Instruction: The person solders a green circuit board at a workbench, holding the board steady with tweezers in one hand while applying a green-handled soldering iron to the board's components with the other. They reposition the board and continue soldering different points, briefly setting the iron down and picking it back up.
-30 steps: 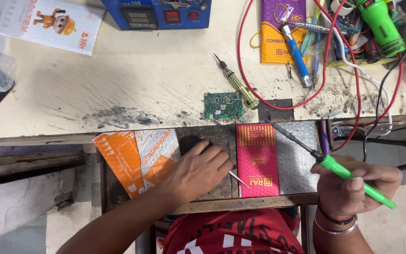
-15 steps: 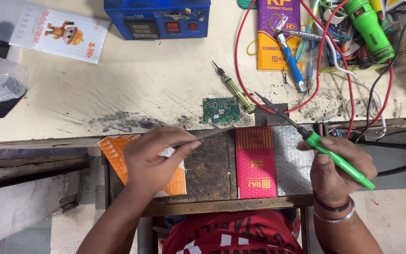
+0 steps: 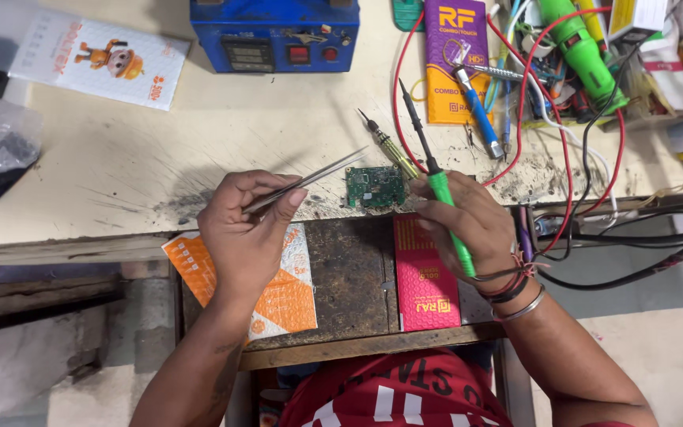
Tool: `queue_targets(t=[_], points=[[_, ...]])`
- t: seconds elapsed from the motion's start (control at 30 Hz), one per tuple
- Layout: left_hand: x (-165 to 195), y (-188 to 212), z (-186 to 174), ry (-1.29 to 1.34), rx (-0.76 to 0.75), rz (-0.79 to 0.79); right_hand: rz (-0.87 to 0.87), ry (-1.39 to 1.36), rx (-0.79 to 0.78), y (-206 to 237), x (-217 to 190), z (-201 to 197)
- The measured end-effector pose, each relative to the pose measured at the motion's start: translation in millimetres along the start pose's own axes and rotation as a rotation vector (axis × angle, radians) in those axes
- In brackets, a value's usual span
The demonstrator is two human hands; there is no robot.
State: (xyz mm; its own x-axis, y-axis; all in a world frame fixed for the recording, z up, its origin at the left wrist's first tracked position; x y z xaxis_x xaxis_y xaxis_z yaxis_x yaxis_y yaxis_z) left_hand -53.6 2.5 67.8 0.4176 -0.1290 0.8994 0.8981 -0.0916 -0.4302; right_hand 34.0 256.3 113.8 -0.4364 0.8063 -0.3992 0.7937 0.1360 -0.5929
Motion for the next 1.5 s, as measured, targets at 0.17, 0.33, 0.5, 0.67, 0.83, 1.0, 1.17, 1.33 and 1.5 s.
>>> queue_targets(t=[0.17, 0.33, 0.5, 0.67, 0.83, 1.0, 1.17, 1.33, 1.5], points=[[-2, 5, 1, 0.121, 0.071, 0.026, -0.019, 0.102, -0.131, -16, -2, 13], [0, 9, -2, 0.104, 0.111, 0.072, -0.048, 0.297, -0.105, -10, -4, 27], [1, 12, -3, 0.067, 0.089, 0.098, -0.007, 0.289, -0.071, 0, -15, 36], [0, 13, -3, 0.087, 0.104, 0.094, 0.012, 0.325, -0.071, -6, -17, 38], [-2, 13, -2, 0.107, 0.097, 0.137, 0.051, 0.328, 0.002, -11, -27, 45], [-8, 15, -2, 0.111, 0.119, 0.153, 0.024, 0.307, -0.007, -10, -25, 40], [-14, 16, 0, 0.101, 0.110, 0.137, -0.025, 0.348, -0.001, -5, -21, 37], [-14, 15, 2, 0.055, 0.103, 0.167, -0.011, 0.303, 0.090, -4, -27, 45], [-8, 14, 0, 0.001, 0.073, 0.173, -0.009, 0.255, 0.067, -4, -23, 47]])
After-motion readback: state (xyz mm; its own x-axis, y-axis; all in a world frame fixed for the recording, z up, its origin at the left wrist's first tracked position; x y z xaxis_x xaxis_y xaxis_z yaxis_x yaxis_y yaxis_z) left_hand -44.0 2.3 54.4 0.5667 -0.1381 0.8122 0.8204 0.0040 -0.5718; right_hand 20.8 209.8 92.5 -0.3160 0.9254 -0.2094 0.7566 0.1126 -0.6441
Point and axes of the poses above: each hand's wrist, its own y-axis away from the middle knuckle, its own z-axis out of the palm, x = y × z, the point moved 4 cm from there along -y, towards the middle knuckle, and after that the axes turned 9 degrees about z, right-handed, at the moved point
